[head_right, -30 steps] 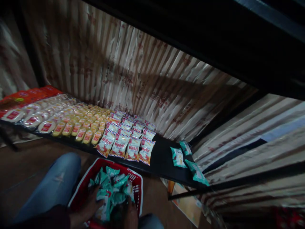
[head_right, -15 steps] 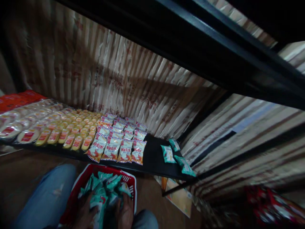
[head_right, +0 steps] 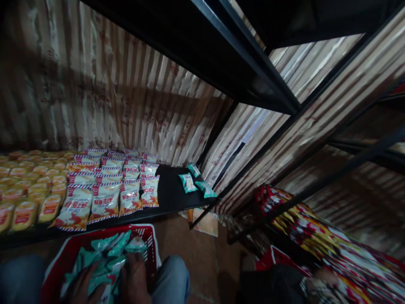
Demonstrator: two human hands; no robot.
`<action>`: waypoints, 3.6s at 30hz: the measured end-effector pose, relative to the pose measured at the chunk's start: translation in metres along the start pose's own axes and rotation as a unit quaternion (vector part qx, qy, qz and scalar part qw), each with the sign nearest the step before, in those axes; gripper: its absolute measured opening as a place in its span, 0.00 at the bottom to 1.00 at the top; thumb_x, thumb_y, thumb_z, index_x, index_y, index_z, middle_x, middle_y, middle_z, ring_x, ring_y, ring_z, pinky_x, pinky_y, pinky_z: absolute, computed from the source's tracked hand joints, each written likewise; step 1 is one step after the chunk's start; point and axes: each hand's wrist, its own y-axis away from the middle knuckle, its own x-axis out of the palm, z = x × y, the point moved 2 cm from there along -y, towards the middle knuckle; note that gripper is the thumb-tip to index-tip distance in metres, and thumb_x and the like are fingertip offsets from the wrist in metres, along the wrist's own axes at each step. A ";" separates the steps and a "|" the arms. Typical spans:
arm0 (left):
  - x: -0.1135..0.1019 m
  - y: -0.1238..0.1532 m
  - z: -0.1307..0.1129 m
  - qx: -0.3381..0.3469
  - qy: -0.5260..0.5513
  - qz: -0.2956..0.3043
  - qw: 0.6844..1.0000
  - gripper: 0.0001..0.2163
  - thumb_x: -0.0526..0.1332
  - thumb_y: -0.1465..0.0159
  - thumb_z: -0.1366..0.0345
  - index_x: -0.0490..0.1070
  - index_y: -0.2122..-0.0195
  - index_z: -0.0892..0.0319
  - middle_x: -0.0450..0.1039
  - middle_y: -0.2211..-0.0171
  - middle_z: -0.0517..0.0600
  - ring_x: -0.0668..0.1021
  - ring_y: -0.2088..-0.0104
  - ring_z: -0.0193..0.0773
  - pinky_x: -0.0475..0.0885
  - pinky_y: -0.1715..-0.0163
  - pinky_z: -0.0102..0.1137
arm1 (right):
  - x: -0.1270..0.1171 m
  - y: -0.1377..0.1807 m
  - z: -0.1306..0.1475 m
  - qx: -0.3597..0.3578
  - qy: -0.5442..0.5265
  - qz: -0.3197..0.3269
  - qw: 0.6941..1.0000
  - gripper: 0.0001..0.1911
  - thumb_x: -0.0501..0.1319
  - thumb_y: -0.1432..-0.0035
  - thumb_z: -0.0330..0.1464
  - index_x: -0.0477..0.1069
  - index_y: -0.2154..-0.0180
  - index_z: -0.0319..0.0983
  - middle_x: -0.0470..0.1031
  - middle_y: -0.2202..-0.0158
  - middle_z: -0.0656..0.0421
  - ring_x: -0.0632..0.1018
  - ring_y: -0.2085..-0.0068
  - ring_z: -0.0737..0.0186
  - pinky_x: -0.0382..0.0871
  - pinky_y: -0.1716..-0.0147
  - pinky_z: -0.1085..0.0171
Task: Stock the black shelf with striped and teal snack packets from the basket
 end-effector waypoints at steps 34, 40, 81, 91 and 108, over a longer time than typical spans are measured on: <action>-0.056 -0.173 -0.172 0.410 -0.320 -0.152 0.840 0.23 0.57 0.38 0.59 0.65 0.43 0.62 0.63 0.40 0.61 0.59 0.37 0.56 0.50 0.37 0.52 | -0.108 -0.245 -0.002 -0.030 -0.191 -0.314 0.930 0.16 0.55 0.40 0.42 0.69 0.58 0.36 0.70 0.51 0.49 0.71 0.49 0.56 0.64 0.48 0.58; -0.051 -0.176 -0.184 0.408 -0.324 -0.165 0.838 0.24 0.56 0.38 0.59 0.63 0.41 0.60 0.56 0.36 0.61 0.57 0.35 0.54 0.52 0.38 0.51 | -0.107 -0.272 0.014 -0.058 -0.141 -0.292 0.944 0.15 0.53 0.39 0.40 0.68 0.57 0.35 0.69 0.49 0.46 0.69 0.47 0.54 0.62 0.46 0.55; -0.135 -0.121 -0.108 0.267 -0.264 -0.240 0.895 0.27 0.62 0.42 0.53 0.64 0.41 0.51 0.50 0.33 0.56 0.49 0.33 0.58 0.48 0.37 0.54 | -0.062 -0.188 0.043 -0.135 0.062 -0.274 0.950 0.31 0.50 0.36 0.44 0.50 0.36 0.39 0.43 0.32 0.44 0.47 0.33 0.41 0.53 0.44 0.38; -0.128 -0.134 -0.102 0.270 -0.258 -0.271 0.887 0.28 0.61 0.40 0.55 0.60 0.39 0.55 0.47 0.33 0.60 0.52 0.34 0.58 0.53 0.40 0.55 | -0.040 -0.171 0.067 -0.189 0.102 -0.234 0.948 0.25 0.54 0.39 0.37 0.62 0.43 0.35 0.45 0.33 0.43 0.49 0.34 0.42 0.55 0.43 0.41; -0.132 -0.120 -0.101 0.255 -0.240 -0.307 0.885 0.36 0.63 0.41 0.59 0.48 0.35 0.42 0.37 0.31 0.47 0.47 0.33 0.60 0.52 0.39 0.60 | -0.024 -0.183 0.087 -0.165 0.016 -0.262 0.951 0.22 0.48 0.34 0.35 0.60 0.42 0.34 0.51 0.35 0.43 0.50 0.33 0.48 0.54 0.42 0.42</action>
